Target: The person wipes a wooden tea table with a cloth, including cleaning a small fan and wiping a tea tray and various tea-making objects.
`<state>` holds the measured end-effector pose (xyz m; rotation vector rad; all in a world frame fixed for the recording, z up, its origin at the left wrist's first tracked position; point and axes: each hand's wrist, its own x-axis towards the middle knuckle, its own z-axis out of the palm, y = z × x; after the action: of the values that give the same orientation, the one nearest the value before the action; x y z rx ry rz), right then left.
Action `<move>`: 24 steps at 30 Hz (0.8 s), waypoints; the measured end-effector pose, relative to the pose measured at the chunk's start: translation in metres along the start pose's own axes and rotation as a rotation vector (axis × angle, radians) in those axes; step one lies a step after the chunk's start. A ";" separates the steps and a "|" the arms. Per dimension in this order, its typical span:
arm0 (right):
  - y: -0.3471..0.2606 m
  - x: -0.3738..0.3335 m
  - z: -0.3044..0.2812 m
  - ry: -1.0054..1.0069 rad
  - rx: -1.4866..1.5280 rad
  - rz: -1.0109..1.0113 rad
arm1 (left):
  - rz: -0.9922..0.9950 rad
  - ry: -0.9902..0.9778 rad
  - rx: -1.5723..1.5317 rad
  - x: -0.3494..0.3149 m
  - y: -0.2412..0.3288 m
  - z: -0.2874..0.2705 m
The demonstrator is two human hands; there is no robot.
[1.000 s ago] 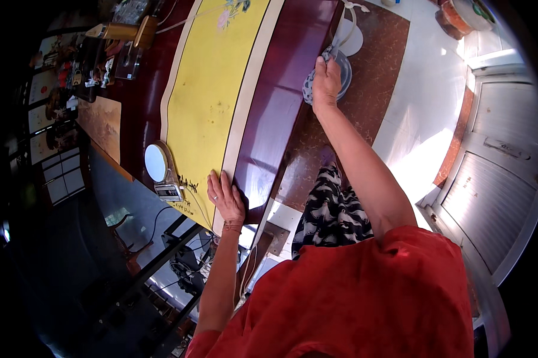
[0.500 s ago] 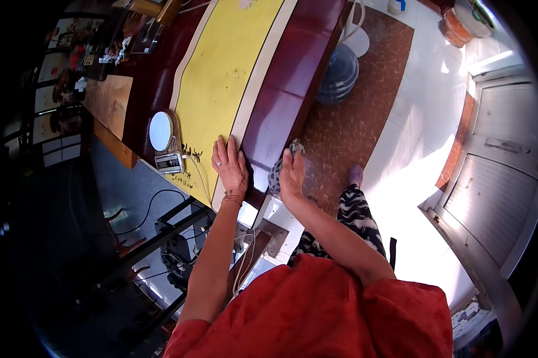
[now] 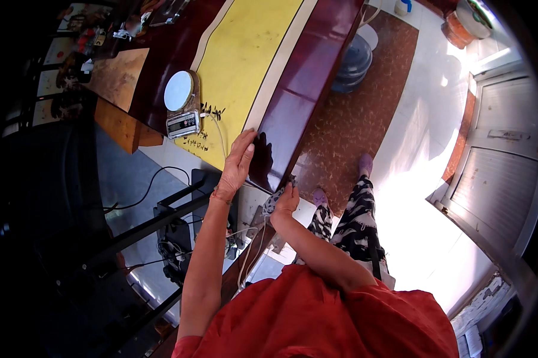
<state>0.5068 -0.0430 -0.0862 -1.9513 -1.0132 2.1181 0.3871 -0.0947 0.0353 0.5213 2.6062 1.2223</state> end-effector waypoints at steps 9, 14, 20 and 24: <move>-0.253 0.093 0.082 -0.280 0.351 -0.439 | -0.357 0.219 -0.315 -0.135 0.044 -0.026; -0.238 0.059 0.082 -0.222 -0.801 -1.632 | -0.560 0.377 -0.445 -0.254 0.013 0.021; -0.100 -0.030 -0.025 -0.944 -1.163 -1.915 | -0.653 0.386 -0.422 -0.299 0.004 0.053; -0.131 -0.025 -0.018 -1.296 -1.290 -2.094 | -0.629 0.410 -0.360 -0.304 -0.005 0.064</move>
<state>0.4808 0.0537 0.0037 1.2831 -2.6037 0.6979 0.6851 -0.1755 0.0046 -0.6285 2.4312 1.6069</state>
